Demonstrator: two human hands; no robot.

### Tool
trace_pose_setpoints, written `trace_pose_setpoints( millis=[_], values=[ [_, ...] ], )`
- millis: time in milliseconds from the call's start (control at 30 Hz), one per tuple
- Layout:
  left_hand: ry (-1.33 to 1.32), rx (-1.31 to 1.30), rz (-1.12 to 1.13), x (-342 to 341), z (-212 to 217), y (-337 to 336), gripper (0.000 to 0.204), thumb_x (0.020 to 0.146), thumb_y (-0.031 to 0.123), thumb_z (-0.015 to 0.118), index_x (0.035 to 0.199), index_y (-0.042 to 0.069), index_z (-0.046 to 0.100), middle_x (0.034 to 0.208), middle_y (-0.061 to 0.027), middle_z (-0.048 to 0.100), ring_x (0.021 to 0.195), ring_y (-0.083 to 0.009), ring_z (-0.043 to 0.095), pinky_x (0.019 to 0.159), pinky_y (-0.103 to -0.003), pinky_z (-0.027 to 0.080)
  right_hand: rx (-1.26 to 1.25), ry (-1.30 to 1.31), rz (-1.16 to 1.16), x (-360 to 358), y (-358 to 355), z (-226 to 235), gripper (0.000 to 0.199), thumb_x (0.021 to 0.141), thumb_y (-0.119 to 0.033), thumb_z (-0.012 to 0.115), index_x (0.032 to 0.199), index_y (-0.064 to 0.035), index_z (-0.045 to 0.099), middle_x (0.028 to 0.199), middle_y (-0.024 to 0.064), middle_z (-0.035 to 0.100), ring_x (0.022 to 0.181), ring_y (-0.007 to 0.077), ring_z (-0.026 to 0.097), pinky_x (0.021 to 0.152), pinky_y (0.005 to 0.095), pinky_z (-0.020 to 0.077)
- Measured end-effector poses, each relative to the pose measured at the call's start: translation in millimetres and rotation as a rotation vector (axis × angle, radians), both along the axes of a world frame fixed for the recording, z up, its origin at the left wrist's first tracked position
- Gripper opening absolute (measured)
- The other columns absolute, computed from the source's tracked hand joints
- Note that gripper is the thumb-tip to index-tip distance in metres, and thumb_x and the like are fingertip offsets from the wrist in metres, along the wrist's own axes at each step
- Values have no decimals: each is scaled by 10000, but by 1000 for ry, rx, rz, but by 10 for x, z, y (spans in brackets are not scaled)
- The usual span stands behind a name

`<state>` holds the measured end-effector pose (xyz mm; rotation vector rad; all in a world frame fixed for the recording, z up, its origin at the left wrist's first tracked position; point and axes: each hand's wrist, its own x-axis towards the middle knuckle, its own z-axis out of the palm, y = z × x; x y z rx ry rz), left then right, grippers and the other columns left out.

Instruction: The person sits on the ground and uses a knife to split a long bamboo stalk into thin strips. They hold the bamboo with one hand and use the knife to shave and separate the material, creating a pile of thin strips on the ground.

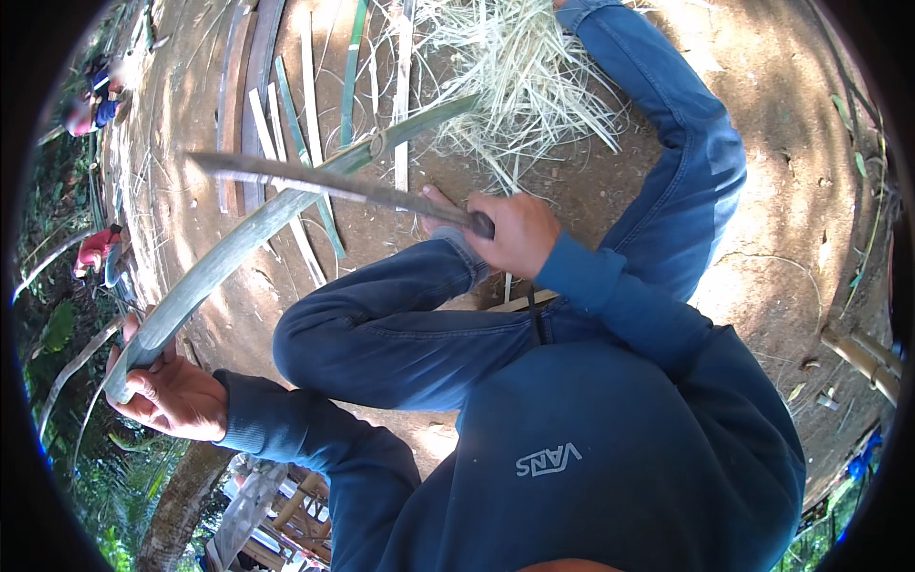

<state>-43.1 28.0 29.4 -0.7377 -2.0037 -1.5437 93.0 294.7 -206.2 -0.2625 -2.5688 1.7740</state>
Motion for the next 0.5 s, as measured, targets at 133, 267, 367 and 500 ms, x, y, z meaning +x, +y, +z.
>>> trace_pose_setpoints(
  millis=[133,267,367,500],
  values=[
    [16,10,-5,15,-20,-26,328,935,183,530,1155,-44,443,1097,-343,564,1017,-394,612,770,-408,598,41,-30,-44,-156,-6,-165,159,759,-225,657,789,-78,605,593,153,585,570,357,603,538,449,463],
    [-16,17,-31,89,-33,-134,328,927,181,545,1153,-39,457,1110,-343,557,1034,-393,603,793,-424,590,28,-26,8,-34,6,2,161,766,-226,647,779,-71,605,600,158,590,578,363,606,547,457,466],
    [-9,48,-19,67,-46,-69,328,918,182,564,1135,-48,479,1124,-349,549,1051,-390,598,801,-432,586,85,-47,-81,-22,38,-289,160,767,-220,643,785,-67,599,598,163,585,576,370,600,546,460,464],
    [-19,51,-8,114,-71,-194,335,926,174,545,1154,-49,445,1105,-354,553,1024,-395,607,796,-424,588,100,-107,-7,112,70,-240,159,767,-211,636,809,-63,599,604,176,579,579,379,594,544,463,461]
  ],
)
